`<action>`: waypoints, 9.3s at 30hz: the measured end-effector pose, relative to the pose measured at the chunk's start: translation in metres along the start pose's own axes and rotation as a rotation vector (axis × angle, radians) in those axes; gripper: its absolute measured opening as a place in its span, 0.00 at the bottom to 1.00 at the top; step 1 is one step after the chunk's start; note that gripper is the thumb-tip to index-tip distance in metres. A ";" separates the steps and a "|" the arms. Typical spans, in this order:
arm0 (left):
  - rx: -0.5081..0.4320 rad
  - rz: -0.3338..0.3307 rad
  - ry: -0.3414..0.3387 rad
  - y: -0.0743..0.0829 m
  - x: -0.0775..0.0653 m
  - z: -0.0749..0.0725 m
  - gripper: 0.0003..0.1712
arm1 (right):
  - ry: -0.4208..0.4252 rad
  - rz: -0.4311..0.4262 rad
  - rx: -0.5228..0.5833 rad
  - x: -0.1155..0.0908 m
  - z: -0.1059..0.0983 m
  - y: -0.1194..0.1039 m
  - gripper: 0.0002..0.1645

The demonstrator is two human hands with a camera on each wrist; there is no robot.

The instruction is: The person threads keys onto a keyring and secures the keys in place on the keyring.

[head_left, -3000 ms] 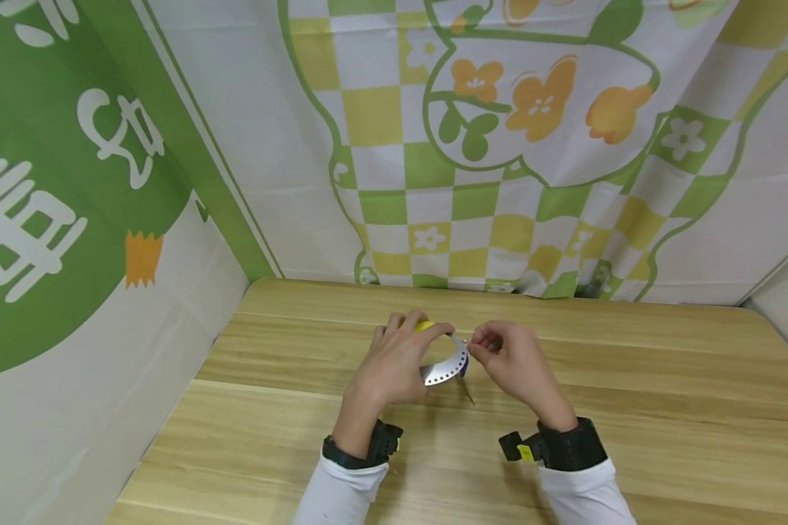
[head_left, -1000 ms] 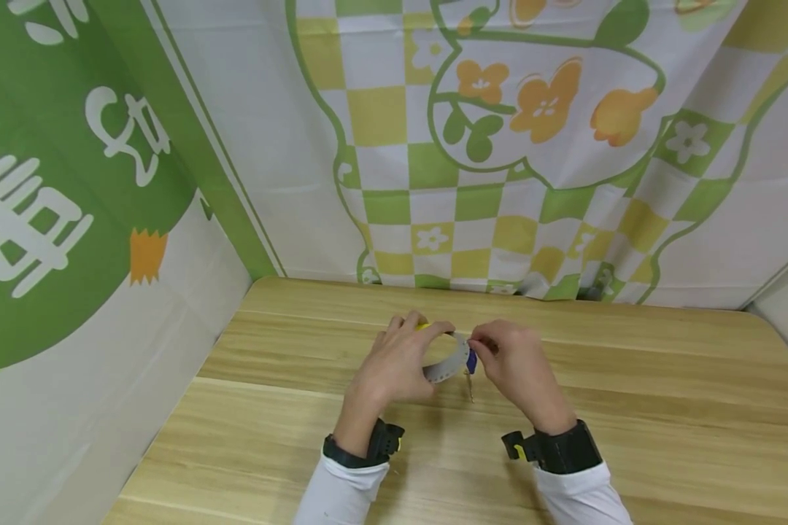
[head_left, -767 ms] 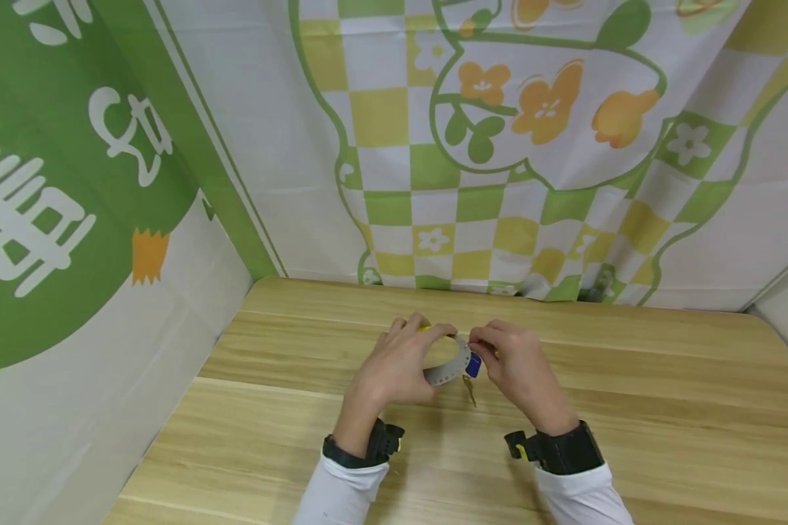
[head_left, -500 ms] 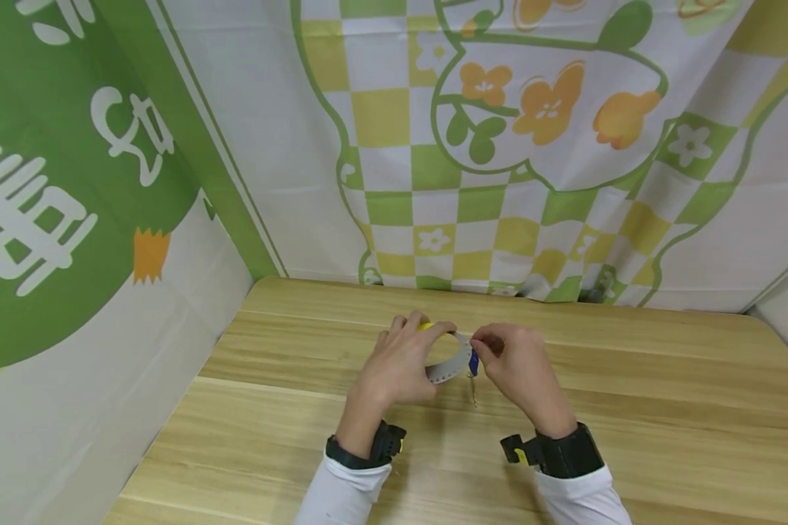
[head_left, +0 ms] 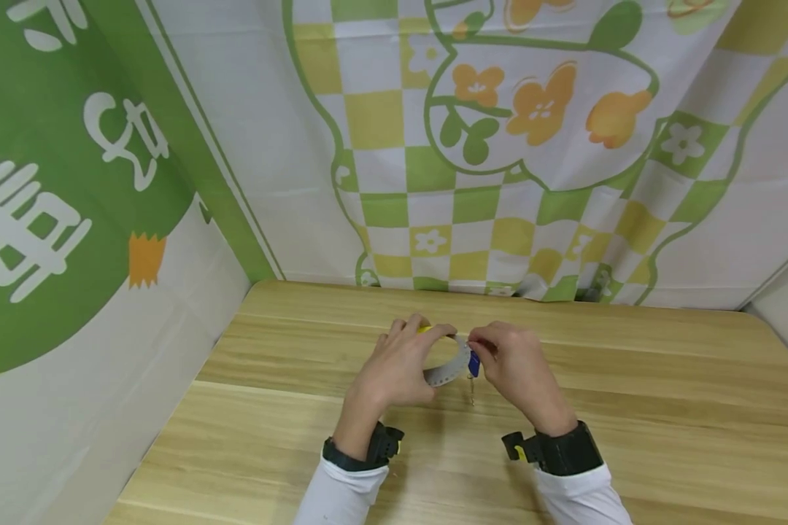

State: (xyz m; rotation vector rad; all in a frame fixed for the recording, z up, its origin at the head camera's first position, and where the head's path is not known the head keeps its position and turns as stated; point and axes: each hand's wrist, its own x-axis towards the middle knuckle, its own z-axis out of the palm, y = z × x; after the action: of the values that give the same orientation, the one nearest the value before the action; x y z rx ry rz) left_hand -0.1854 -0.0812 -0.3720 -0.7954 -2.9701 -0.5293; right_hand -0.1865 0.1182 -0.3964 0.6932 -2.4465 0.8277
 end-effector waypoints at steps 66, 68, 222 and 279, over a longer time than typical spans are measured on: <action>0.031 -0.020 -0.027 0.002 -0.002 0.003 0.50 | -0.183 0.342 0.254 0.001 -0.003 -0.001 0.03; 0.032 -0.021 -0.030 0.003 -0.002 0.003 0.50 | -0.190 0.385 0.296 0.001 -0.003 -0.001 0.03; 0.021 0.033 -0.021 0.003 -0.001 0.002 0.50 | -0.226 0.328 0.353 0.001 -0.012 0.006 0.03; 0.017 0.044 -0.045 0.005 -0.002 0.002 0.49 | -0.295 0.208 0.278 0.000 -0.012 0.013 0.03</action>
State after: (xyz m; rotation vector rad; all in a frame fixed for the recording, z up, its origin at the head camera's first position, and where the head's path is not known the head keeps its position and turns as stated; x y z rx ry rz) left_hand -0.1811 -0.0776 -0.3727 -0.8812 -2.9854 -0.4897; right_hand -0.1909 0.1355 -0.3932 0.7092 -2.7304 1.2429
